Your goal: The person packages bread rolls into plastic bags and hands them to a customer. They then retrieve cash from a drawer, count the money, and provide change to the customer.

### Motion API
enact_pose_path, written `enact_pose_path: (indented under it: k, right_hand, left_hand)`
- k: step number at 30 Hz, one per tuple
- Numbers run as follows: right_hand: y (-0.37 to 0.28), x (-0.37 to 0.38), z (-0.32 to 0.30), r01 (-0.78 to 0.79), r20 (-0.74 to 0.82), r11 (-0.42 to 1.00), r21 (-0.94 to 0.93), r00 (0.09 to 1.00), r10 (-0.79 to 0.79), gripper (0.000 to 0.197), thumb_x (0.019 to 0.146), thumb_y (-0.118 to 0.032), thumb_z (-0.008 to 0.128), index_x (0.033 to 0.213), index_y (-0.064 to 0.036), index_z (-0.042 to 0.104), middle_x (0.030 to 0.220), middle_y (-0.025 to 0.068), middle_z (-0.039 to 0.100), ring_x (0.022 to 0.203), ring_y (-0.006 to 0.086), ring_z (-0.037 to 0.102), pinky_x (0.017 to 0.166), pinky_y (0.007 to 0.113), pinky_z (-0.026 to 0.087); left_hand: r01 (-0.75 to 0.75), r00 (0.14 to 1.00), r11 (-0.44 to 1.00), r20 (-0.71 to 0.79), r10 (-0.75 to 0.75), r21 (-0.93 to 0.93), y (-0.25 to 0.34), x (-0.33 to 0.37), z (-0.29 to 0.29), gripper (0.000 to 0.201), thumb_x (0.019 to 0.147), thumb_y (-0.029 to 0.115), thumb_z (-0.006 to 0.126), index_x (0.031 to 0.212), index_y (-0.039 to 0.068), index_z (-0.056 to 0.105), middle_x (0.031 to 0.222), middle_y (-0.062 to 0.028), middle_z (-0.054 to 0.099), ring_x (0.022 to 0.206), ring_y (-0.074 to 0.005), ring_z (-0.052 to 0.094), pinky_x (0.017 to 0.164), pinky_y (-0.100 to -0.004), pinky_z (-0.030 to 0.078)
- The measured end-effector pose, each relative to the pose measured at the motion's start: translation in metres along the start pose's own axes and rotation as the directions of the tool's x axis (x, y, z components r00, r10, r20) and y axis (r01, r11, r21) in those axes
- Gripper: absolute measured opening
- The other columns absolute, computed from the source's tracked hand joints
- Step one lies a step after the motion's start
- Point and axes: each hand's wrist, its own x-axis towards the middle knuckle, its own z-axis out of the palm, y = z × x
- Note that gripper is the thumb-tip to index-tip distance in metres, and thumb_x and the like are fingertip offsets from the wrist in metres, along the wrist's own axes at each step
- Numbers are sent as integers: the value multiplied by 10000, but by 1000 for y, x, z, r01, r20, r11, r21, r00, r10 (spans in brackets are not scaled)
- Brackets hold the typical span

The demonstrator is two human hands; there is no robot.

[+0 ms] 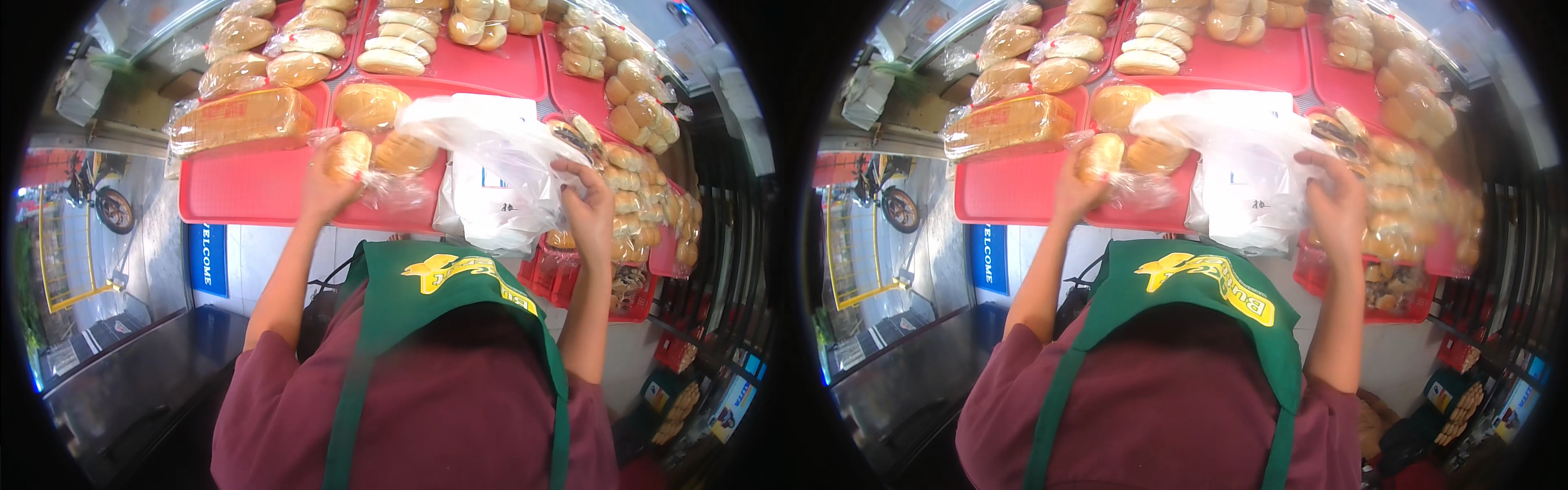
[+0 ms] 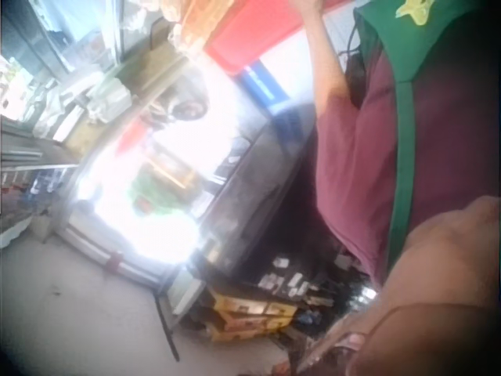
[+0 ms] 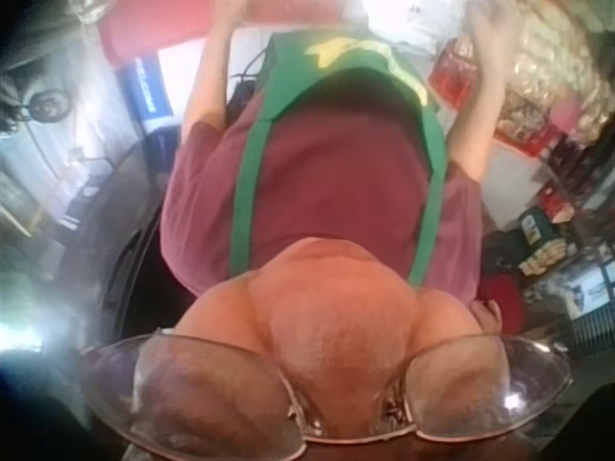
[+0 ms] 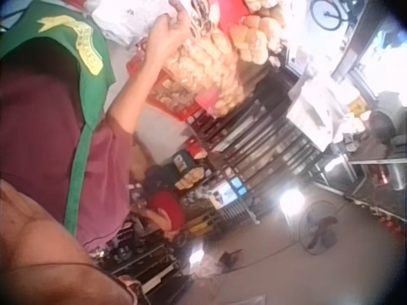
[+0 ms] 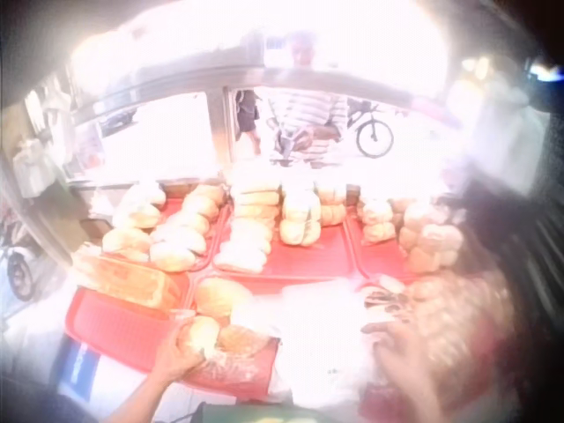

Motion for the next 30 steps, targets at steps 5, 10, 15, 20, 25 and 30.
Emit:
enact_pose_path:
  k: [5, 10, 15, 20, 25, 30]
  right_hand:
    - [-8, 8, 12, 230, -22, 823, -519, 959, -282, 412, 738, 48, 513, 1132, -8, 622, 956, 188, 667, 775, 273, 629, 730, 338, 481]
    - [-17, 12, 17, 185, 13, 804, -565, 976, -216, 485, 724, 29, 523, 1206, -12, 568, 1042, 266, 617, 927, 389, 607, 841, 397, 469]
    - [-7, 20, 13, 167, 102, 852, -496, 986, -134, 535, 717, -16, 545, 1252, 4, 531, 1126, 253, 607, 1019, 357, 599, 899, 376, 453]
    - [-35, 6, 14, 160, 99, 945, -284, 986, -137, 625, 722, -61, 597, 1319, 57, 458, 1278, 210, 555, 1201, 271, 524, 1026, 348, 376]
    - [-68, -48, 14, 270, 241, 961, -61, 938, -248, 585, 764, 11, 564, 1334, 74, 453, 1323, 168, 526, 1245, 221, 476, 1052, 323, 341]
    - [-75, -16, -40, 188, -163, 982, 24, 970, -182, 398, 763, 82, 518, 1151, 68, 608, 1139, 124, 640, 987, 130, 596, 865, 241, 448]
  left_hand:
    - [190, 970, 453, 237, 49, -871, 64, 13, -42, 776, 770, 182, 683, 1430, 23, 309, 1411, -175, 418, 1290, -312, 443, 1071, -450, 396]
    - [257, 965, 105, 250, -79, -961, 55, 17, -45, 740, 841, 288, 617, 1445, 24, 281, 1429, -204, 396, 1301, -378, 420, 1026, -613, 376]
    - [291, 928, 187, 324, 184, -938, 106, 43, -32, 747, 844, 382, 618, 1430, 27, 321, 1438, -209, 382, 1307, -390, 405, 993, -655, 375]
    - [-40, 799, 727, 415, 435, -685, 166, 58, 42, 838, 677, 416, 767, 1350, 14, 471, 1324, -107, 514, 1217, -190, 490, 1013, -338, 410]
    - [-350, 707, 900, 558, 435, -258, 174, 40, 114, 525, 735, 170, 703, 1218, 16, 568, 1284, -166, 552, 1187, -285, 532, 1015, -388, 411]
    - [-709, 566, 705, 604, 562, 9, 168, 43, 117, 385, 776, -10, 587, 1160, 15, 596, 1264, -210, 548, 1071, -377, 568, 923, -384, 470]
